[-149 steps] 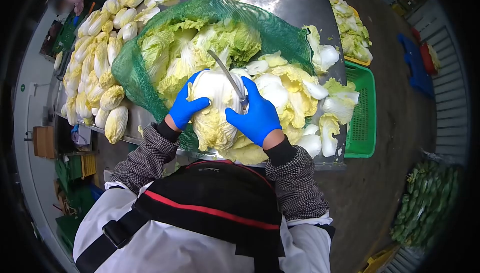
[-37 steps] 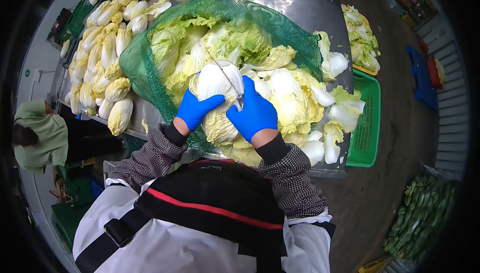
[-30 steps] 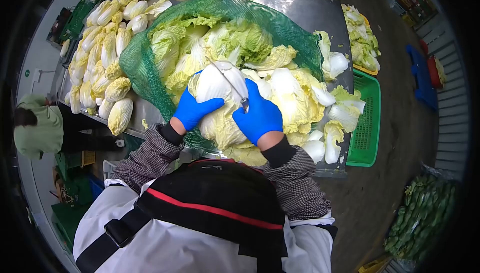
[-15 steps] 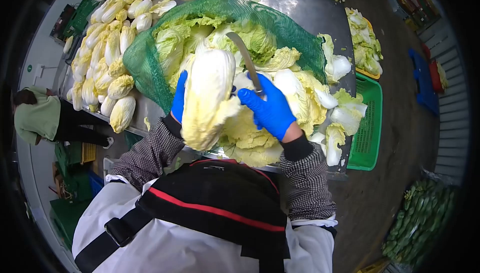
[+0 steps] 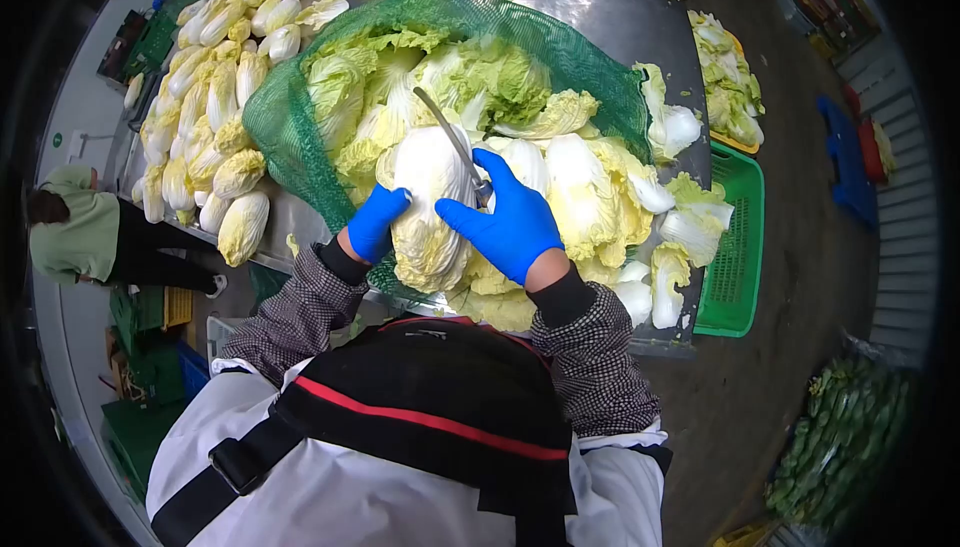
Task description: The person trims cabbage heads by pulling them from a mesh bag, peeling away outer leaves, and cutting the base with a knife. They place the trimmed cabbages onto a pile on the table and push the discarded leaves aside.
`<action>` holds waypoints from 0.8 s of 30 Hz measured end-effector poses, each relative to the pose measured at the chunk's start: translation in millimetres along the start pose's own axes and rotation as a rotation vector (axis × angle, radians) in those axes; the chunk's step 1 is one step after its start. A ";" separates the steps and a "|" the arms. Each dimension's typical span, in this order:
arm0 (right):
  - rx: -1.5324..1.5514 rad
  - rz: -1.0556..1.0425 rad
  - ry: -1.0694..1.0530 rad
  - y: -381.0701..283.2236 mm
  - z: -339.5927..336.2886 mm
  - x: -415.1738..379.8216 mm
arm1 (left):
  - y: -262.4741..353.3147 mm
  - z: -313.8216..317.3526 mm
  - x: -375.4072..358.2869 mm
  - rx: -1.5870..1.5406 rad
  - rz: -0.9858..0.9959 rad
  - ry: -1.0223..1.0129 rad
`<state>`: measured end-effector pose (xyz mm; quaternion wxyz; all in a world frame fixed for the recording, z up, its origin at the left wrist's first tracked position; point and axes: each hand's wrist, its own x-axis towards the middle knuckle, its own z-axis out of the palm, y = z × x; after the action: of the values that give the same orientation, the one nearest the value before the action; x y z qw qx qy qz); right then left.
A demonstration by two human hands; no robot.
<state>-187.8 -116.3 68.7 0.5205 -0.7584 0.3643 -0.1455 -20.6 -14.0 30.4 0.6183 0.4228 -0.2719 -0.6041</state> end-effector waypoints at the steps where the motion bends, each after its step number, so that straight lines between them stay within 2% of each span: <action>1: -0.002 0.001 -0.001 3.7 0.6 0.1 | -0.7 0.2 0.2 0.133 0.073 -0.011; 7: -0.029 -0.021 0.032 8.9 5.6 -3.4 | -12.1 -7.6 5.1 0.199 0.060 0.021; 9: -0.111 0.050 0.061 9.2 6.6 -1.5 | -13.2 -7.3 5.3 0.203 0.069 0.024; 12: -0.125 0.084 0.166 15.8 4.4 3.0 | -10.5 -5.9 3.8 0.069 -0.022 0.008; 13: -0.075 0.023 0.226 25.7 4.2 6.0 | -10.6 -7.6 1.2 -0.046 -0.096 0.034; 14: 0.041 -0.019 0.188 31.1 -3.6 5.8 | -9.9 -9.3 -0.1 -0.162 -0.169 0.059; 15: 0.157 -0.061 0.147 33.0 -12.5 4.9 | -8.5 -10.4 -0.8 -0.163 -0.167 0.062; 16: 0.374 -0.016 0.086 28.9 -22.0 2.0 | -6.4 -11.3 -2.5 -0.286 -0.173 0.099; 17: 0.303 -0.008 0.097 27.6 -35.1 -1.1 | -4.4 -12.7 -2.9 -0.408 -0.176 0.135; 18: 0.366 -0.029 0.144 32.9 -43.9 -1.9 | -8.3 -20.6 1.3 -0.574 -0.131 0.031; 21: 0.435 -0.032 0.304 47.1 -70.6 -2.4 | -7.5 -29.6 8.0 -0.686 -0.105 -0.027; 23: 0.356 0.033 0.332 61.3 -74.4 4.4 | 4.1 -18.9 6.9 -0.712 -0.090 -0.068; 24: -0.028 -0.006 0.448 59.0 -65.8 6.0 | 10.0 -11.4 6.3 -0.738 -0.087 -0.111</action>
<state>-246.8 -176.9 42.2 0.4154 -0.7154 0.4707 -0.3066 -5.0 -18.8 32.2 0.6872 0.1491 -0.0509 -0.7092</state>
